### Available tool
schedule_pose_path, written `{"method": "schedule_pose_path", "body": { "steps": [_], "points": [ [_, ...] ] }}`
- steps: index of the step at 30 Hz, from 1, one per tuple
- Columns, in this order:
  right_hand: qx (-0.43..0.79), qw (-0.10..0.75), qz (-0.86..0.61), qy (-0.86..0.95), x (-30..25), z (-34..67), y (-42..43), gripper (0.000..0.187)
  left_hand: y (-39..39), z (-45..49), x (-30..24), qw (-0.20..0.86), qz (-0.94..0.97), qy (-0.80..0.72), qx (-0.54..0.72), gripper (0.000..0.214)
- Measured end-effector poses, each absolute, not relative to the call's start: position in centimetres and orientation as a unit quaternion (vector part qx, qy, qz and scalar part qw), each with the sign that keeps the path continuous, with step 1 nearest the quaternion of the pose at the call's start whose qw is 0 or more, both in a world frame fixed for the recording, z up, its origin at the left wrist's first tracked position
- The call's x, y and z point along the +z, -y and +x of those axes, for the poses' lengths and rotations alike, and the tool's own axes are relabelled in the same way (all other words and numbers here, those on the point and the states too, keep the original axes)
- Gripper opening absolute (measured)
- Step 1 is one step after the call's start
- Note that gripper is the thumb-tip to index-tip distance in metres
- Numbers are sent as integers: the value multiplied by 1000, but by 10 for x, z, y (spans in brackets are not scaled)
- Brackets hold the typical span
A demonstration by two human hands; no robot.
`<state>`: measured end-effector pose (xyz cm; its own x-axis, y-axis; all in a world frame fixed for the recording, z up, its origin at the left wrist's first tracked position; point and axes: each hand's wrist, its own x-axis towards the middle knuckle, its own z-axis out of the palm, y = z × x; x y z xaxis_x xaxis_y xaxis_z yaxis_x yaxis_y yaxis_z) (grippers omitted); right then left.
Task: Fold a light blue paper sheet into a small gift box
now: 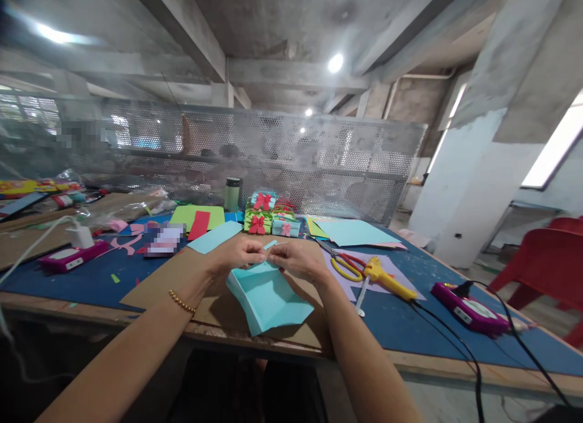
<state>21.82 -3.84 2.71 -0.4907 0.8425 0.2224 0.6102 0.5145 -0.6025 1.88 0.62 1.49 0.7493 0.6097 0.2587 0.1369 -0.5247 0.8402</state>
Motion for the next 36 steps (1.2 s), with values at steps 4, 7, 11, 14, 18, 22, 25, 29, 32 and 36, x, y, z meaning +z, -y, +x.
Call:
{"method": "schedule_pose_path", "body": {
  "steps": [4,7,11,14,18,22,25,29,32,36],
  "points": [
    [205,244,-456,831,30,216,41,30,-12,19,9,456,825,-208,262,34],
    [195,241,-471,826,31,215,42,29,-17,19,5,453,831,-204,251,33],
    [208,237,-466,827,29,215,40,26,-19,19,3,427,842,-219,247,32],
    [215,233,-458,830,27,216,37,28,-16,19,6,433,838,-229,239,31],
    [229,237,-449,830,24,218,34,32,-10,19,10,451,830,-230,236,29],
    [249,248,-433,830,19,219,32,34,-7,19,11,471,821,-230,227,26],
    [257,245,-431,830,19,218,33,36,-9,19,8,475,819,-228,228,26],
    [236,244,-448,827,25,215,38,35,-14,19,4,481,817,-217,233,28],
    [218,241,-463,825,30,214,41,36,-13,17,3,495,810,-214,231,30],
    [212,261,-485,807,31,213,42,45,-8,15,8,506,801,-221,233,31]
  ]
}}
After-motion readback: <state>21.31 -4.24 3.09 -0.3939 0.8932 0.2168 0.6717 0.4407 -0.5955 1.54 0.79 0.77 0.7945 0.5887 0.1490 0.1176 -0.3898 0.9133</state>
